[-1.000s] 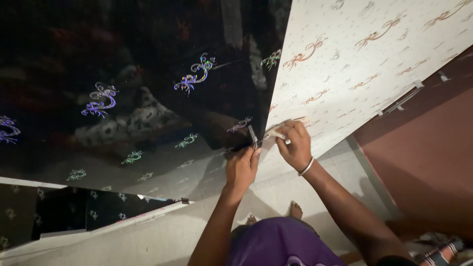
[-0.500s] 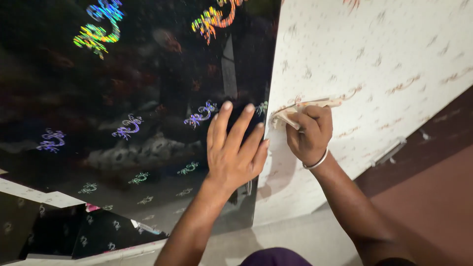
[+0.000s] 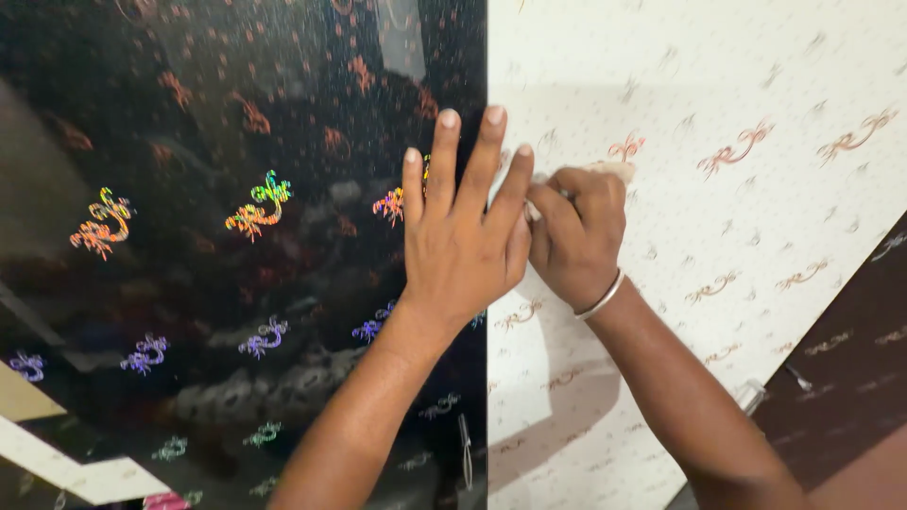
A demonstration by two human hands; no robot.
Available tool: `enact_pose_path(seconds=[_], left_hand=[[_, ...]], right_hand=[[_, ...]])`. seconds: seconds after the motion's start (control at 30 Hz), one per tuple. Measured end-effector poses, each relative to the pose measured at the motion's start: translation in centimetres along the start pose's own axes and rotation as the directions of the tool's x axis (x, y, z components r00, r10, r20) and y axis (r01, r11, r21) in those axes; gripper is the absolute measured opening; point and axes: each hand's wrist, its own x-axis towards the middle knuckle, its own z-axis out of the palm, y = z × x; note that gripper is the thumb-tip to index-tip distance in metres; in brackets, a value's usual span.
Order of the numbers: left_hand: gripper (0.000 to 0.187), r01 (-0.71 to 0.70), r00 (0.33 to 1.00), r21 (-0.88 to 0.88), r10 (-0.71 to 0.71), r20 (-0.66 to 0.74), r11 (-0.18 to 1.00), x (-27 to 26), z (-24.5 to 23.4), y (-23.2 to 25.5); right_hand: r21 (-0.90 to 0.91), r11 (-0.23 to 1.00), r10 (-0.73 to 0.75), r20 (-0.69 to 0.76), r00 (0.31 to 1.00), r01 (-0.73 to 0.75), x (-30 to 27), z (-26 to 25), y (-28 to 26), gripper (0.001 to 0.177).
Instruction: The person wipes the surface of a wardrobe with a cloth. They clean both the white and black patterned sections of the cabinet doors, moving the cloth back and forth to remove dust or smudges.
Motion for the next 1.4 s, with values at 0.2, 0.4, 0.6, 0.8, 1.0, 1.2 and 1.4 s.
enact_pose_path(seconds=[0.2,0.4,0.6,0.8,1.0,1.2,1.4], left_hand=[[0.05,-0.05,0.996,0.07,0.054,-0.064,0.996,6.2,-0.7,-1.9],[0.062,-0.073,0.991,0.154,0.089,-0.1,0.985,11.1,-0.9,-3.4],[0.066,-0.086,0.982,0.2,0.117,-0.147,0.976,15.4,-0.8,-4.6],[0.065,-0.063,0.975,0.266,0.116,-0.187,0.962,19.5,-0.6,-5.5],[0.065,-0.06,0.97,0.296,0.126,-0.208,0.953,21.8,-0.9,-5.8],[0.071,-0.074,0.966,0.279,0.138,-0.217,0.957,21.6,-1.0,-5.7],[0.062,-0.071,0.975,0.3,0.13,-0.182,0.951,21.7,-1.4,-5.5]], right_hand=[[-0.087,0.995,-0.051,-0.058,0.997,0.046,7.0,0.9,2.7,0.033],[-0.088,0.992,-0.097,-0.092,0.991,0.089,13.4,1.6,5.1,0.032],[-0.088,0.986,-0.154,-0.151,0.977,0.141,18.2,2.3,7.2,0.031],[-0.091,0.982,-0.179,-0.194,0.964,0.164,21.9,2.8,8.8,0.028],[-0.103,0.971,-0.233,-0.232,0.944,0.214,26.2,3.0,10.5,0.024],[-0.137,0.965,-0.255,-0.279,0.926,0.225,30.1,4.0,12.4,0.023],[-0.135,0.959,-0.283,-0.357,0.89,0.25,33.7,4.8,13.8,0.021]])
